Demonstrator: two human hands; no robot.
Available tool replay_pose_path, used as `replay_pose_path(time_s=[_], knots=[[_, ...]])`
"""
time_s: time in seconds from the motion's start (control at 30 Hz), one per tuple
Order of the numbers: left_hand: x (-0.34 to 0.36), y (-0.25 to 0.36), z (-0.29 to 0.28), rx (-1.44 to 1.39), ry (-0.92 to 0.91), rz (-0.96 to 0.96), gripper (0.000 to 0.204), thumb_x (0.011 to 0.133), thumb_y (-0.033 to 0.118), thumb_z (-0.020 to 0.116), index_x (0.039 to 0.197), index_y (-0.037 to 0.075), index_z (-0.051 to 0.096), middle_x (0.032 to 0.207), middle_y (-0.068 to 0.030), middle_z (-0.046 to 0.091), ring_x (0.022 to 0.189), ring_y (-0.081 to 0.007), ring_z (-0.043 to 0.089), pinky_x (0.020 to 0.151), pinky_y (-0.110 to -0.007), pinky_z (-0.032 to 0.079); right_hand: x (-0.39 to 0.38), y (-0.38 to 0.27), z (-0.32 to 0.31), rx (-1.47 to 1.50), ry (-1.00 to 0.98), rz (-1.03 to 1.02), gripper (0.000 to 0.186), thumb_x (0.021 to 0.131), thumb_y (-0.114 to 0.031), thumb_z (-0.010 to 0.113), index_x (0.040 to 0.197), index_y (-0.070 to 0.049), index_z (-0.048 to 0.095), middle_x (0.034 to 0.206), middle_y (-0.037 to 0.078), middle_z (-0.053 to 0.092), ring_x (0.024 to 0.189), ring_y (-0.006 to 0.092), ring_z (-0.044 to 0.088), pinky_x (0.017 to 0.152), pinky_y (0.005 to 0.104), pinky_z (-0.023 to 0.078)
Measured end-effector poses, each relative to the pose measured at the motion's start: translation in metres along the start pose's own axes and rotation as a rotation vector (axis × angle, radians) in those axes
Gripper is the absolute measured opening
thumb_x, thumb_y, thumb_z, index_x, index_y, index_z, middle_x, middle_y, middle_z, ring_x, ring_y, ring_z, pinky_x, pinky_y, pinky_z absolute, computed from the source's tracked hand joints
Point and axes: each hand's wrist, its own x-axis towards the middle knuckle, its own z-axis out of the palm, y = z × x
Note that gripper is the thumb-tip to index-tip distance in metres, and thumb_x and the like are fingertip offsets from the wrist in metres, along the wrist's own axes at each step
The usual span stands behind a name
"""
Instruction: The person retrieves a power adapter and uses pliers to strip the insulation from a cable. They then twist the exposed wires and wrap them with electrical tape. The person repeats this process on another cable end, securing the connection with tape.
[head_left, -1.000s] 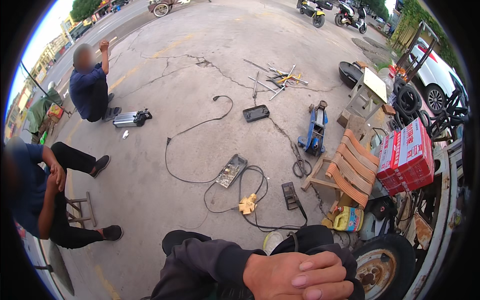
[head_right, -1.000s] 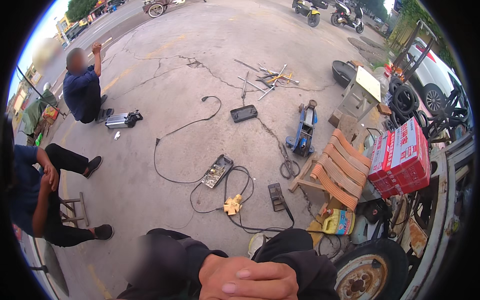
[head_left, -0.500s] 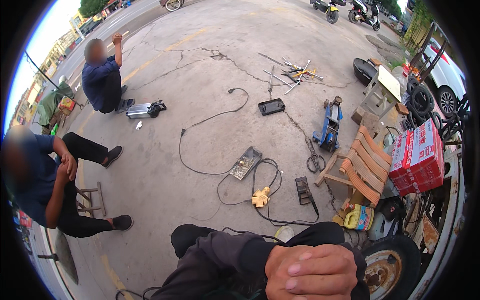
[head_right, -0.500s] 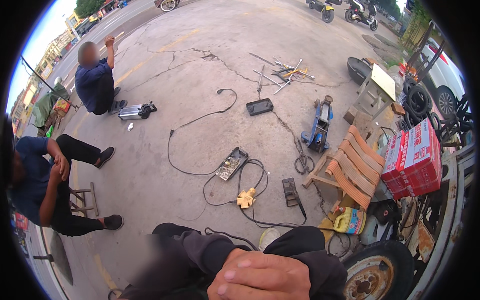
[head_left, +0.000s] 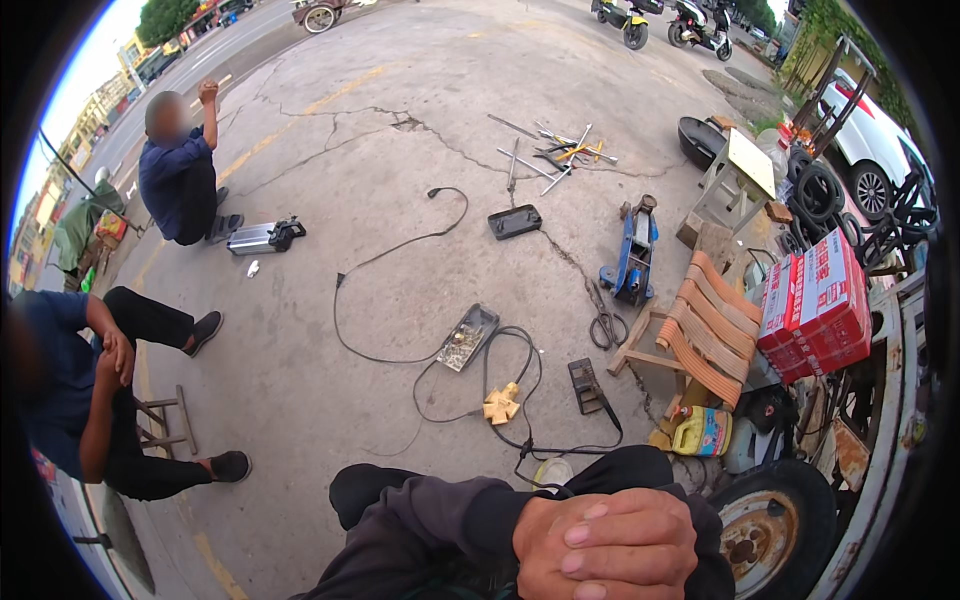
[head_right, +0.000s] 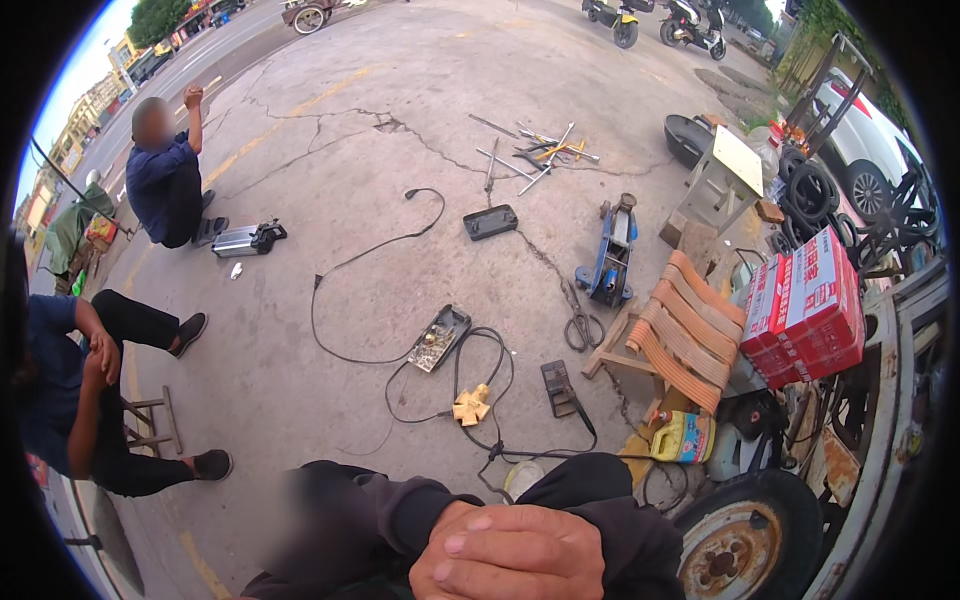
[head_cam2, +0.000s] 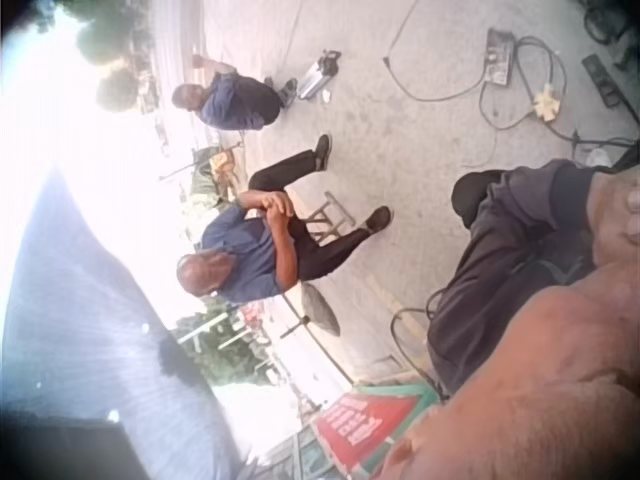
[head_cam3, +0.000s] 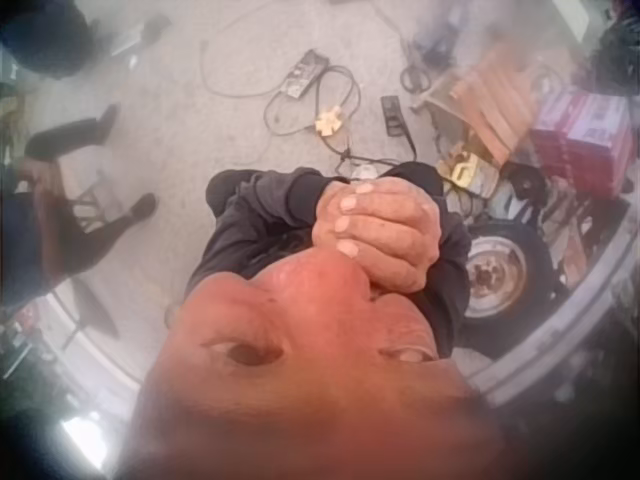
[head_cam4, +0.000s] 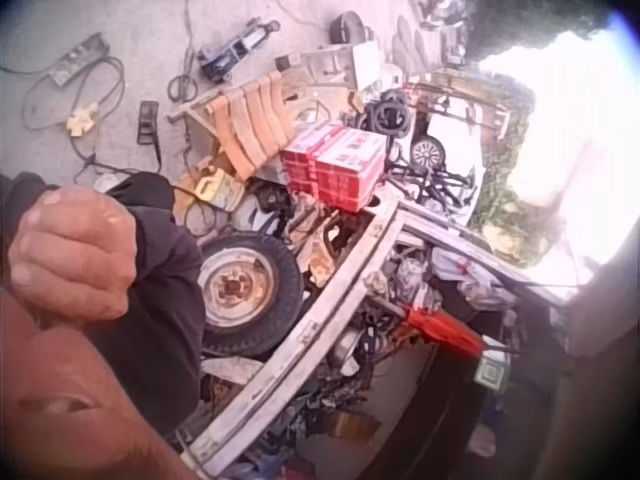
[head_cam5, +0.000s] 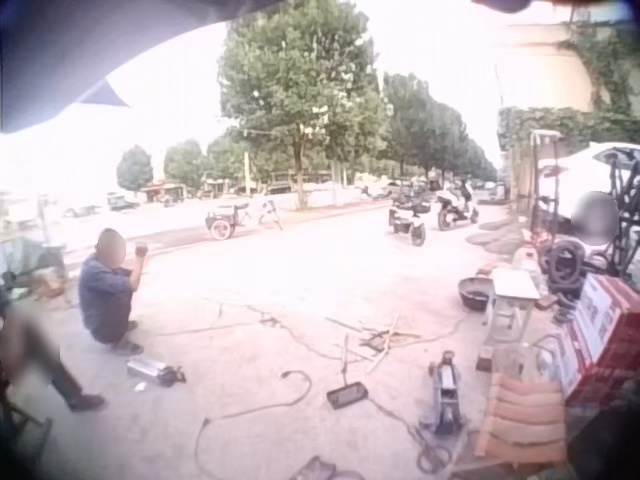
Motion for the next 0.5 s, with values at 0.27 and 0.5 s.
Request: replay_pose_path(time_s=[0.27,0.5], knots=[[0.0005,0.001,-0.002,0.062,-0.005,0.001,0.011,0.094,0.017,0.053,0.093,0.006,0.054,0.089,-0.0069,0.052,0.081,-0.0256,0.054,0.072,-0.034,0.044,0.0021,0.0025,0.0012,-0.056,0.043,-0.022,0.02,0.083,-0.022,0.064,0.073,-0.006,0.059,0.057,0.004,0.059,0.049,0.0186,0.059,0.043,0.0289,0.046],[0.002,-0.0012,-0.0045,0.113,0.001,-0.008,0.014,0.095,0.019,0.053,0.094,0.006,0.054,0.09,-0.0084,0.053,0.082,-0.0275,0.055,0.073,-0.035,0.045,-0.0039,0.0059,0.0026,-0.093,0.101,-0.04,0.017,0.08,-0.019,0.068,0.074,-0.006,0.058,0.056,0.004,0.058,0.047,0.0176,0.058,0.041,0.028,0.044]])
